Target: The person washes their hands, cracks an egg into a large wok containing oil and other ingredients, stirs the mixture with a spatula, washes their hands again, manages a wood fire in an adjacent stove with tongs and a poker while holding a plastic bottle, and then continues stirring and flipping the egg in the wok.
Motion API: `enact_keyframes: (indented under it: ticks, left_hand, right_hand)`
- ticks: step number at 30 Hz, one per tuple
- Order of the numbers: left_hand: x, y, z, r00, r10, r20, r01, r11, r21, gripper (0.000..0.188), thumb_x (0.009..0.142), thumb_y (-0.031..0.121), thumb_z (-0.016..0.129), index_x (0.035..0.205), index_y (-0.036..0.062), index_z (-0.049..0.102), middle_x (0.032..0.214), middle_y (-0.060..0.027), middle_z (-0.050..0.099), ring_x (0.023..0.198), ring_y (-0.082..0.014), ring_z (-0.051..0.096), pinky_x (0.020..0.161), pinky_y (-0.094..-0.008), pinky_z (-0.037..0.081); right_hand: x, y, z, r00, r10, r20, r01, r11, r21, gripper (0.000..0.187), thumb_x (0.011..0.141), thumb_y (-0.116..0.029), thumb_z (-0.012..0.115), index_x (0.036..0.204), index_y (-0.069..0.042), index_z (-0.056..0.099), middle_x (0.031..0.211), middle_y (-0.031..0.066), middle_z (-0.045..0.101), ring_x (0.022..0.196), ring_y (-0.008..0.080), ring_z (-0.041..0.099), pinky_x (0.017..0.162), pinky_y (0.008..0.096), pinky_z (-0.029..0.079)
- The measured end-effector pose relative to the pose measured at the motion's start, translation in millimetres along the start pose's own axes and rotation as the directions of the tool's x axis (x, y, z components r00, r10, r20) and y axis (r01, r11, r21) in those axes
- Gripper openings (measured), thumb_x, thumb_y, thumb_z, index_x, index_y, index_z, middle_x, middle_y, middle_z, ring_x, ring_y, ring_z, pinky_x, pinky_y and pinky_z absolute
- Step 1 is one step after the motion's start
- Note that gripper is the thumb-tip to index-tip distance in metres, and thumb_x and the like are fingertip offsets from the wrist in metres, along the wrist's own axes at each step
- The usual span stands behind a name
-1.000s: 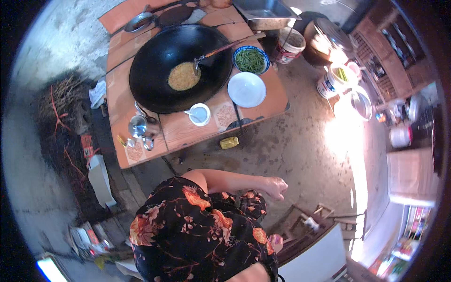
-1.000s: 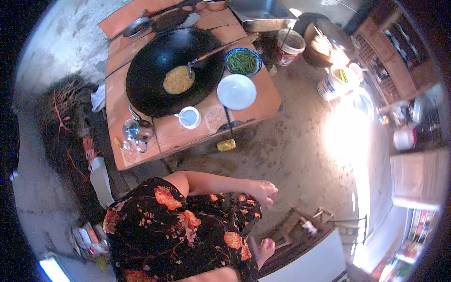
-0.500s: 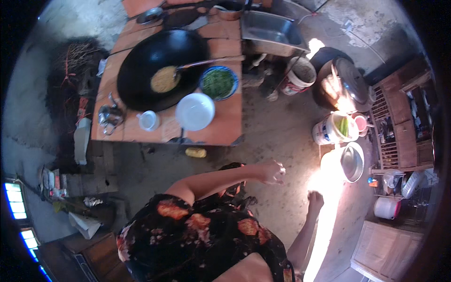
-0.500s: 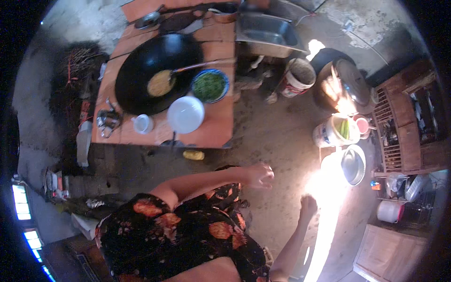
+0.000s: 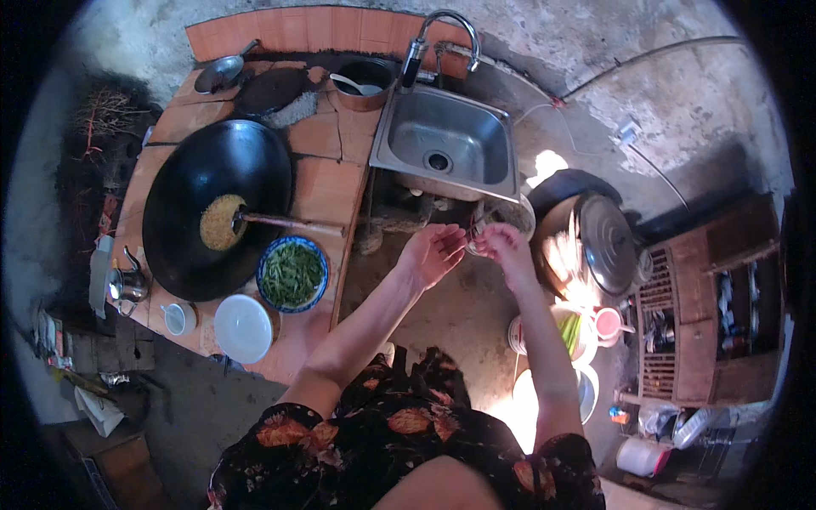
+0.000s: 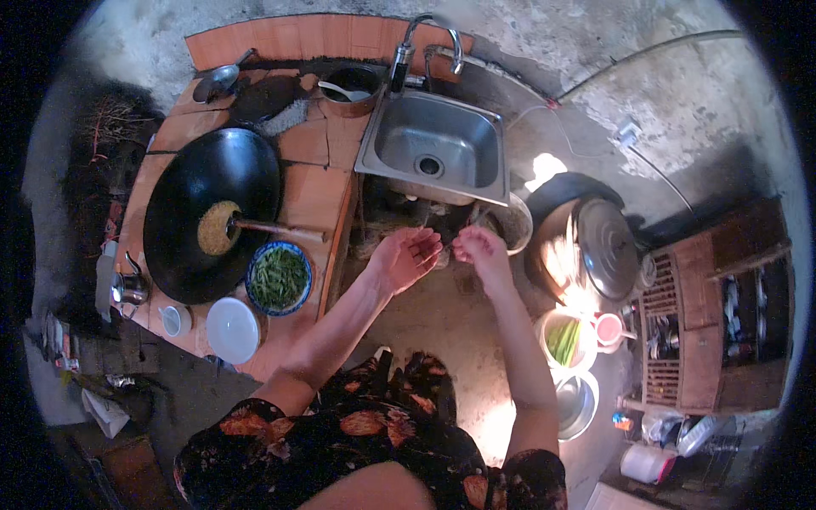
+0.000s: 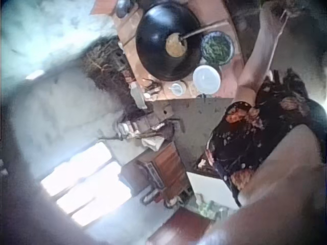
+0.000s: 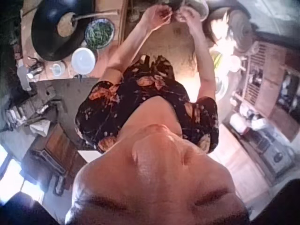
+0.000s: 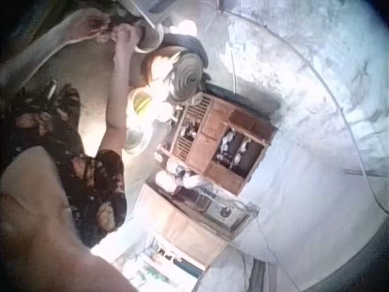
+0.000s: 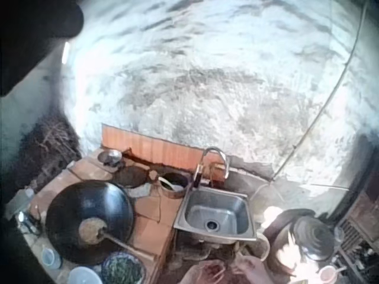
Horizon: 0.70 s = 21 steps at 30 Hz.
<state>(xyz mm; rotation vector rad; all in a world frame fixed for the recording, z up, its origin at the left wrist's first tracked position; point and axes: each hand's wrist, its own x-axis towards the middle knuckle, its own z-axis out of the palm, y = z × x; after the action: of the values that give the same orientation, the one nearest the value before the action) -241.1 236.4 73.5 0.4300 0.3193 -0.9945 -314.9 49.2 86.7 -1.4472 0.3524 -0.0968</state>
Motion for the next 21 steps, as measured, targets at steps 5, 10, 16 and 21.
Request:
enact_keyframes:
  ticks: [5, 10, 16, 21]
  left_hand:
    - [108, 53, 24, 0.997, 0.011, -0.073, -0.024, 0.982, -0.188, 0.04, 0.096, 0.028, 0.034, 0.109, -0.0039, 0.053, 0.111, -0.0166, 0.055, 0.105, -0.0313, 0.052, 0.092, -0.0419, 0.042]
    - [212, 100, 49, 0.971, 0.162, -0.174, -0.208, 0.933, -0.293, 0.055, 0.098, 0.037, 0.024, 0.125, -0.005, 0.045, 0.123, -0.0172, 0.049, 0.115, -0.0309, 0.045, 0.099, -0.0434, 0.037]
    - [310, 137, 52, 0.89, 0.185, -0.417, -0.362, 0.842, -0.4, 0.056, 0.098, 0.041, 0.023, 0.126, -0.0023, 0.045, 0.129, -0.0155, 0.045, 0.118, -0.0311, 0.042, 0.1, -0.0472, 0.035]
    - [367, 163, 56, 0.765, 0.121, -0.633, -0.453, 0.8, -0.395, 0.045, 0.1, 0.036, 0.024, 0.127, 0.0048, 0.042, 0.132, -0.0119, 0.042, 0.118, -0.03, 0.041, 0.098, -0.0496, 0.034]
  right_hand:
    - [171, -36, -17, 0.979, 0.123, 0.165, -0.159, 0.959, 0.234, 0.017, 0.09, -0.016, 0.058, 0.099, -0.002, 0.059, 0.086, 0.0085, 0.064, 0.073, 0.0162, 0.062, 0.068, 0.0289, 0.052]
    - [385, -31, -17, 0.867, 0.229, 0.442, -0.433, 0.785, 0.443, 0.025, 0.091, -0.027, 0.058, 0.094, -0.002, 0.06, 0.089, 0.0092, 0.064, 0.08, 0.0212, 0.061, 0.078, 0.0378, 0.051]
    - [545, -16, 12, 0.737, 0.357, 0.575, -0.663, 0.55, 0.508, 0.025, 0.092, -0.02, 0.051, 0.094, 0.004, 0.06, 0.082, 0.0122, 0.064, 0.077, 0.0257, 0.061, 0.072, 0.0394, 0.052]
    - [553, -33, 11, 0.695, 0.365, 0.619, -0.654, 0.678, 0.335, 0.011, 0.088, -0.011, 0.056, 0.084, -0.003, 0.062, 0.071, 0.0063, 0.061, 0.06, 0.0156, 0.057, 0.053, 0.0294, 0.047]
